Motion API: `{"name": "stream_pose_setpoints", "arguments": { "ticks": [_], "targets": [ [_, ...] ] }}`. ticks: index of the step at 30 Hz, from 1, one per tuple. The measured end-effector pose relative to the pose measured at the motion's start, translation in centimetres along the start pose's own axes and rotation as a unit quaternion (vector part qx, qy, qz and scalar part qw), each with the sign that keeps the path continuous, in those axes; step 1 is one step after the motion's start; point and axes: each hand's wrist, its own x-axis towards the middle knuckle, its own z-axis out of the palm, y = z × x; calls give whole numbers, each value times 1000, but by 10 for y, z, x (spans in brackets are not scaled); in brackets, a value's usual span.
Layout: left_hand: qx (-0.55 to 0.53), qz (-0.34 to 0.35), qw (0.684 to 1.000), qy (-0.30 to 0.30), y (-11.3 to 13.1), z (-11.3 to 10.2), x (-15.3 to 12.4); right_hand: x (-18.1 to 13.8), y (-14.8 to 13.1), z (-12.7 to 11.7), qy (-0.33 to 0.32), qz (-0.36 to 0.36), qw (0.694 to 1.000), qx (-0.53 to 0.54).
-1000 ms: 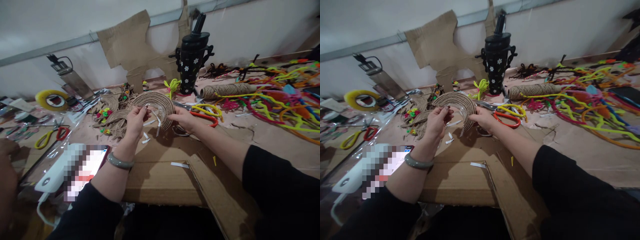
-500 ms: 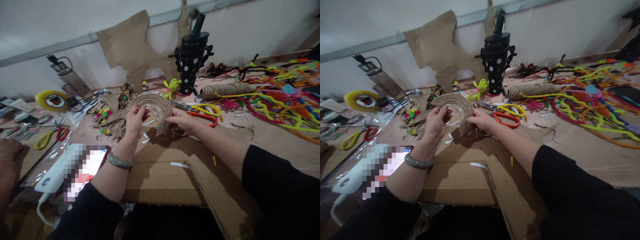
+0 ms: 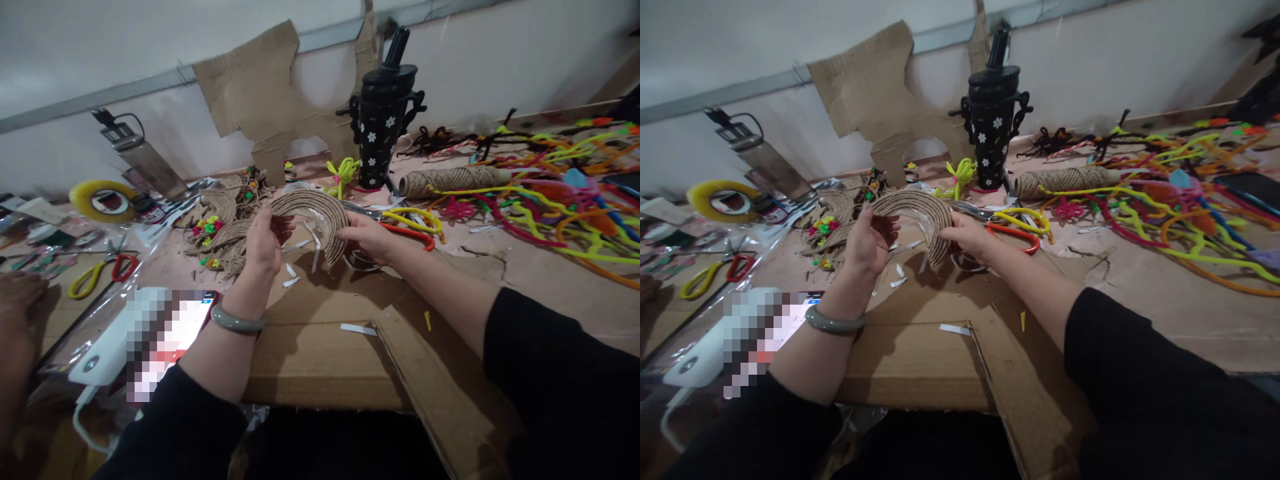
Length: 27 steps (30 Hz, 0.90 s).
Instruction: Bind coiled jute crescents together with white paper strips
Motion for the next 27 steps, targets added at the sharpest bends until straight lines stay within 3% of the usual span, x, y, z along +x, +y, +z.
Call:
{"name": "stream_pose_setpoints", "arguments": {
  "ticks": [4,8,11,14,16,19,21,24,27],
  "targets": [
    [-18,-21,999,20,-1,-1,2,5,2,-4,70,-25,997,-20],
    [16,-64,998,-12,-2,2,-2,12,3,-11,180,-74,981,-20],
    [51,-87,994,-33,-2,4,-4,13,0,-15,208,-83,974,-13],
    [52,-94,993,-41,1,3,-5,10,-3,-16,176,-55,983,-21],
    [67,-117,988,-69,4,2,-8,6,-5,-14,106,-16,994,-33],
    [109,-156,964,-187,6,3,-16,1,-5,-10,-28,12,998,-60],
    [142,-172,941,-254,5,4,-21,-1,-3,-9,-77,1,993,-89],
    [160,-179,924,-298,1,4,-23,0,1,-8,-51,-6,993,-107],
    [147,-163,941,-259,-1,3,-19,3,1,-10,24,1,997,-75]
  ]
}}
